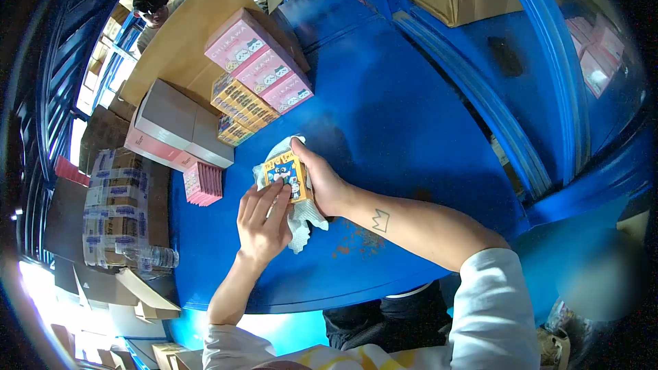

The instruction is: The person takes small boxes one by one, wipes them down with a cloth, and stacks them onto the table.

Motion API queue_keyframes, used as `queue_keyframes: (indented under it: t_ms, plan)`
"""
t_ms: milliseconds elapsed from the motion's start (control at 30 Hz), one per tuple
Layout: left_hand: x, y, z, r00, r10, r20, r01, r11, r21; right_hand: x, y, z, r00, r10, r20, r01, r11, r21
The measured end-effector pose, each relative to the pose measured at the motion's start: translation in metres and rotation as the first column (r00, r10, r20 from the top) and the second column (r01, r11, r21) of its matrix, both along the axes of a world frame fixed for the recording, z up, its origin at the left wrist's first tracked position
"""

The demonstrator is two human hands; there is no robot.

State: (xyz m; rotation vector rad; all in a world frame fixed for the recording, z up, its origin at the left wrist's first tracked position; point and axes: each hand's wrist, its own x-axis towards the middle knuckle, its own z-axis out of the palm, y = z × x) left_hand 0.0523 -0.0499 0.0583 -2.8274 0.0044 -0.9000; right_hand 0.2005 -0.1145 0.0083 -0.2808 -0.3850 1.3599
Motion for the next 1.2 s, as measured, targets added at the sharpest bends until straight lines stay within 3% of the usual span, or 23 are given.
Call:
queue_keyframes:
  t_ms: [100,267,400,433,567,600,633,733,767,900,1100,1200]
  plan:
    - [0.001,0.004,-0.019,0.999,-0.022,0.045,0.022,1.000,-0.004,-0.001,-0.003,0.004,1.000,-0.002,0.010,0.002,1.000,-0.002]
    - [-0.001,0.007,-0.034,0.996,-0.039,0.080,0.050,0.990,-0.134,-0.005,-0.002,0.003,0.998,-0.041,0.053,0.048,0.988,-0.147]
    - [-0.004,0.003,-0.029,0.998,-0.003,0.069,0.004,1.000,-0.017,-0.006,0.003,0.000,0.877,-0.097,0.470,0.291,0.886,-0.361]
    - [-0.006,0.000,-0.027,0.998,0.002,0.068,-0.001,1.000,-0.021,-0.006,0.004,0.001,0.878,-0.090,0.469,0.286,0.886,-0.365]
    - [-0.011,-0.009,-0.018,0.994,-0.005,0.112,0.005,1.000,0.001,-0.004,0.002,0.015,0.594,0.024,0.804,0.513,0.758,-0.402]
    - [-0.011,-0.010,-0.019,0.994,-0.005,0.113,0.005,1.000,0.002,-0.004,0.002,0.014,0.594,0.023,0.804,0.513,0.759,-0.401]
    - [-0.011,-0.010,-0.022,0.994,-0.006,0.107,0.009,1.000,-0.025,-0.003,0.001,0.011,0.735,-0.034,0.677,0.408,0.820,-0.402]
    - [-0.015,-0.012,-0.030,0.996,0.003,0.093,0.008,0.994,-0.111,-0.003,0.000,0.003,0.986,-0.063,0.155,0.102,0.961,-0.256]
    - [-0.015,-0.013,-0.030,0.995,0.011,0.094,-0.001,0.994,-0.113,-0.004,0.000,0.004,0.986,-0.054,0.157,0.094,0.961,-0.259]
    - [-0.012,-0.015,-0.022,0.989,-0.025,0.146,0.030,0.999,-0.031,-0.008,-0.008,0.014,0.863,-0.059,0.502,0.275,0.888,-0.369]
    - [-0.006,-0.013,-0.015,0.914,-0.147,0.377,0.182,0.981,-0.060,-0.011,-0.001,0.010,0.833,-0.069,0.548,0.282,0.907,-0.314]
    - [-0.012,-0.002,-0.026,0.902,-0.116,0.416,0.342,0.780,-0.524,-0.012,-0.004,0.011,0.823,-0.031,0.567,0.287,0.885,-0.368]
